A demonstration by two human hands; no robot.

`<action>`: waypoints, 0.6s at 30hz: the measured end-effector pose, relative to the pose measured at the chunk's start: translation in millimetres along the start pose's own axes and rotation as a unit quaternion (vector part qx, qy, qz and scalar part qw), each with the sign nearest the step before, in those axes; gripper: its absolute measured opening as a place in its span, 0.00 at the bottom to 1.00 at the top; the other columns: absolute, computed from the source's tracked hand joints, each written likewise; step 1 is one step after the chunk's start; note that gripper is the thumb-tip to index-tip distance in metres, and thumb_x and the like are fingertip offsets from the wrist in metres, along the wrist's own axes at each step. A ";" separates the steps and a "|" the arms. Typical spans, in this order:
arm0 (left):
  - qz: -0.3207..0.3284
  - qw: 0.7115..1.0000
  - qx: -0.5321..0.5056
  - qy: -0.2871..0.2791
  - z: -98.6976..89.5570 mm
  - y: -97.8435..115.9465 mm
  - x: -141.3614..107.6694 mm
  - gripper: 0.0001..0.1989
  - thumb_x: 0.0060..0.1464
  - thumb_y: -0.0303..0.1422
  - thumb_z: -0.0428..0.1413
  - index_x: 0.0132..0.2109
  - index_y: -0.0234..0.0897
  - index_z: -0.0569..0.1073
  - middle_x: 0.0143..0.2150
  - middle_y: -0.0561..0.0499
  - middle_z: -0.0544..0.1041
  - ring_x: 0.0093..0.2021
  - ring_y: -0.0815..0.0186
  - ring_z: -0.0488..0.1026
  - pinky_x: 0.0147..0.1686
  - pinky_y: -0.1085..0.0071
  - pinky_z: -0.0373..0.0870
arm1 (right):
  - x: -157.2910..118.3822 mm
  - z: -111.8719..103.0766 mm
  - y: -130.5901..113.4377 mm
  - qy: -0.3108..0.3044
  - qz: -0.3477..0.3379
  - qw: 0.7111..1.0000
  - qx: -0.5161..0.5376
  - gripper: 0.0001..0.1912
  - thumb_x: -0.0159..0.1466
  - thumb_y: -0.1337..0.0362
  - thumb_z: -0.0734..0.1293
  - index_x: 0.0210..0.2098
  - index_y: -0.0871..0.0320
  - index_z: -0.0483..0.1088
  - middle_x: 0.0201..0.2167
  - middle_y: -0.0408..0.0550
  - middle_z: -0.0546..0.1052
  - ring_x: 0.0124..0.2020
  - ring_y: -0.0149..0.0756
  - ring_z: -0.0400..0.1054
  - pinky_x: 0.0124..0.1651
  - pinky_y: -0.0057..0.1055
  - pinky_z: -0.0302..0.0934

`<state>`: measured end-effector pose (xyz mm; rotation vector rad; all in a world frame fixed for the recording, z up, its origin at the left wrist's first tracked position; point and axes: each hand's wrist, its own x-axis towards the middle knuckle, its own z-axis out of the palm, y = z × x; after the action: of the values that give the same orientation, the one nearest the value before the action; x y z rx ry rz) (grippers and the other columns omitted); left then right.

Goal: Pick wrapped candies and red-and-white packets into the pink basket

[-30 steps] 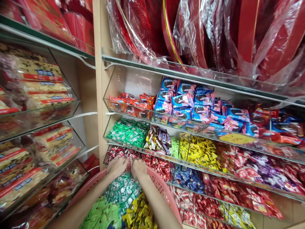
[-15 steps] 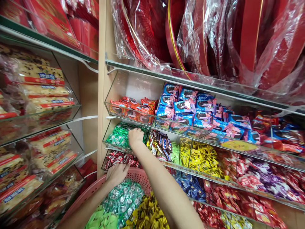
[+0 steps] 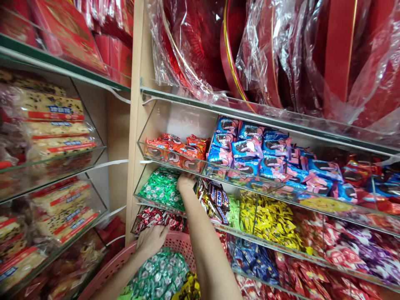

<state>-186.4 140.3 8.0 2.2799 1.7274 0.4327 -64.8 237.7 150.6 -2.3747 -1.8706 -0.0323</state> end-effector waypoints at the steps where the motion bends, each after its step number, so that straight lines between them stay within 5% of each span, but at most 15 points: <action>1: -0.001 1.000 0.001 0.000 0.0 0.6 0.3 0.31 0.56 0.48 0.30 0.30 0.39 0.75 0.32 0.44 0.77 0.34 0.60 0.73 0.33 0.68 0.63 | -1.7 0.2 -1.0 0.005 0.004 1.000 -0.001 0.23 0.60 0.68 0.54 0.55 0.68 0.54 0.56 0.69 0.54 0.56 0.53 0.50 0.48 0.49 0.54; 12: -0.007 1.000 0.001 0.001 -3.8 5.3 -0.4 0.30 0.56 0.48 0.32 0.32 0.39 0.75 0.34 0.45 0.77 0.36 0.60 0.73 0.34 0.68 0.63 | -19.8 -24.8 -3.3 -0.042 -0.057 0.997 0.015 0.20 0.58 0.62 0.60 0.49 0.63 0.64 0.49 0.58 0.68 0.50 0.43 0.62 0.47 0.33 0.59; 18: -0.004 1.000 0.000 0.015 -2.4 6.2 -1.2 0.29 0.56 0.48 0.32 0.31 0.40 0.75 0.33 0.46 0.77 0.35 0.61 0.73 0.34 0.68 0.63 | -28.4 -39.3 4.0 -0.009 -0.057 0.998 0.001 0.20 0.58 0.66 0.60 0.51 0.60 0.62 0.51 0.57 0.66 0.49 0.41 0.63 0.46 0.32 0.60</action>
<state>-182.1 137.6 12.4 2.2756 1.7502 0.4675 -65.4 205.1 186.7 -2.2719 -2.0117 -0.0184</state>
